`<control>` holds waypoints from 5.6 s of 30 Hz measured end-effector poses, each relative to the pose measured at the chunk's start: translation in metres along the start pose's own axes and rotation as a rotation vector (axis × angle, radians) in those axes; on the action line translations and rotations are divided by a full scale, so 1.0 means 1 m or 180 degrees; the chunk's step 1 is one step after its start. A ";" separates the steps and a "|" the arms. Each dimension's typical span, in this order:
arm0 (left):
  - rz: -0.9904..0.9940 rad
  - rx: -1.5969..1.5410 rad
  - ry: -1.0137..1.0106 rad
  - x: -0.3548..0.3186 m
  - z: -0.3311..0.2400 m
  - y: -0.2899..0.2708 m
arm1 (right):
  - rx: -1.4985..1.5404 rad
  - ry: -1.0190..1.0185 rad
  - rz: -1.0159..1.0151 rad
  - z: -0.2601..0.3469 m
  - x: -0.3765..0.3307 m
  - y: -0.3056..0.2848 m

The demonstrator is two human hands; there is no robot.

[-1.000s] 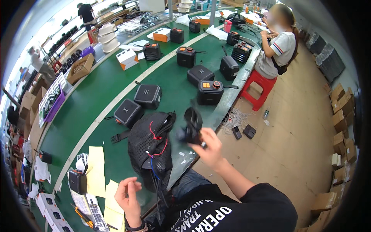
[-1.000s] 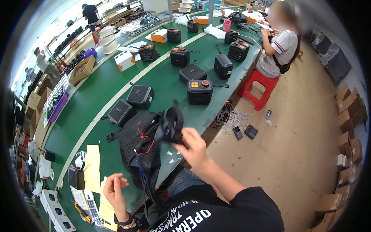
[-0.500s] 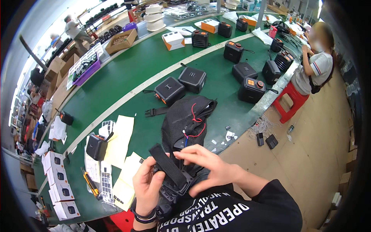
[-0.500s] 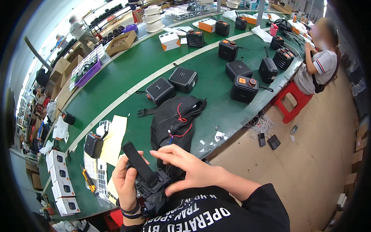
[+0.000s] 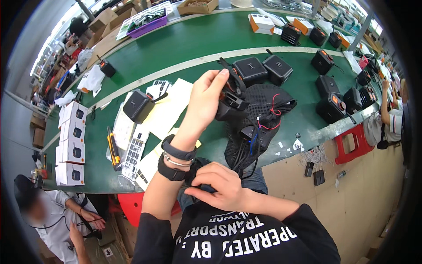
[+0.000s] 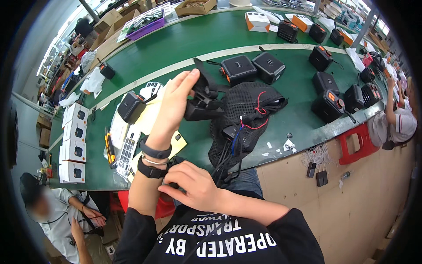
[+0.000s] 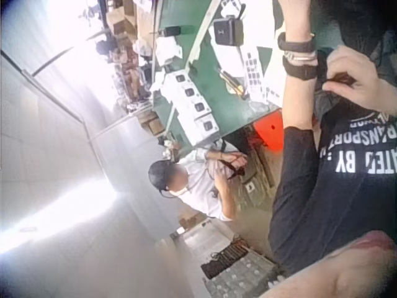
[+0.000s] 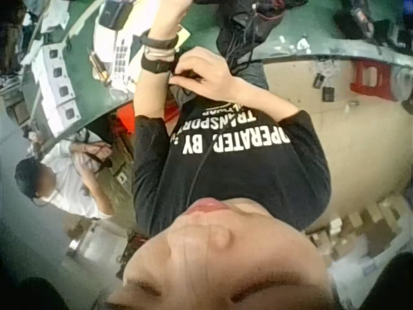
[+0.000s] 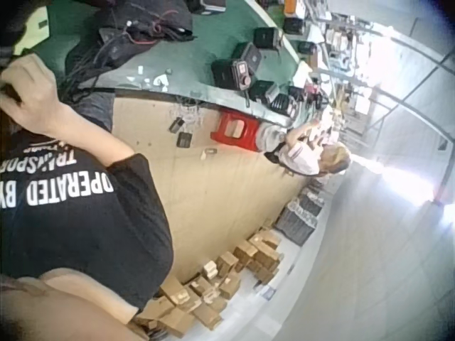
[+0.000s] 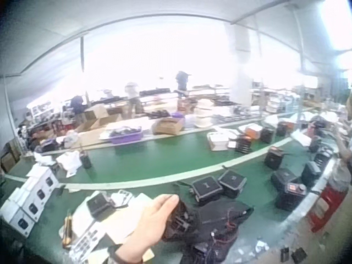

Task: The recorder is assembling electronic components, sensors, and straps onto mesh headgear and checking a wearable device on their wrist.

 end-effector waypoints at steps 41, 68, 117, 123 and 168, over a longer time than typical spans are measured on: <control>-0.0543 0.4123 0.2427 -0.087 -0.109 0.086 | 0.0136 -0.1733 0.2884 0.132 0.026 0.013; -0.0854 0.4411 0.2312 -0.088 -0.094 0.085 | -0.2619 -0.0399 0.0982 0.071 0.050 0.035; -0.0865 0.1056 0.0253 -0.002 0.013 -0.068 | 0.1731 0.2983 -0.0458 -0.081 -0.063 0.058; -0.0516 0.0146 -0.0036 0.000 0.026 -0.056 | 0.2298 0.2665 -0.0241 -0.066 -0.055 0.060; 0.0706 -0.0662 0.0024 -0.108 -0.003 0.000 | 0.0977 0.1267 -0.0266 -0.035 0.059 -0.078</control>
Point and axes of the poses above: each hand's wrist, its own x-axis towards the middle knuckle, its own y-axis out of the palm, z = x × y, the point moved 9 cm from there along x, towards the middle knuckle, and after that the axes turned 12 degrees about x, right-handed, at the moved point
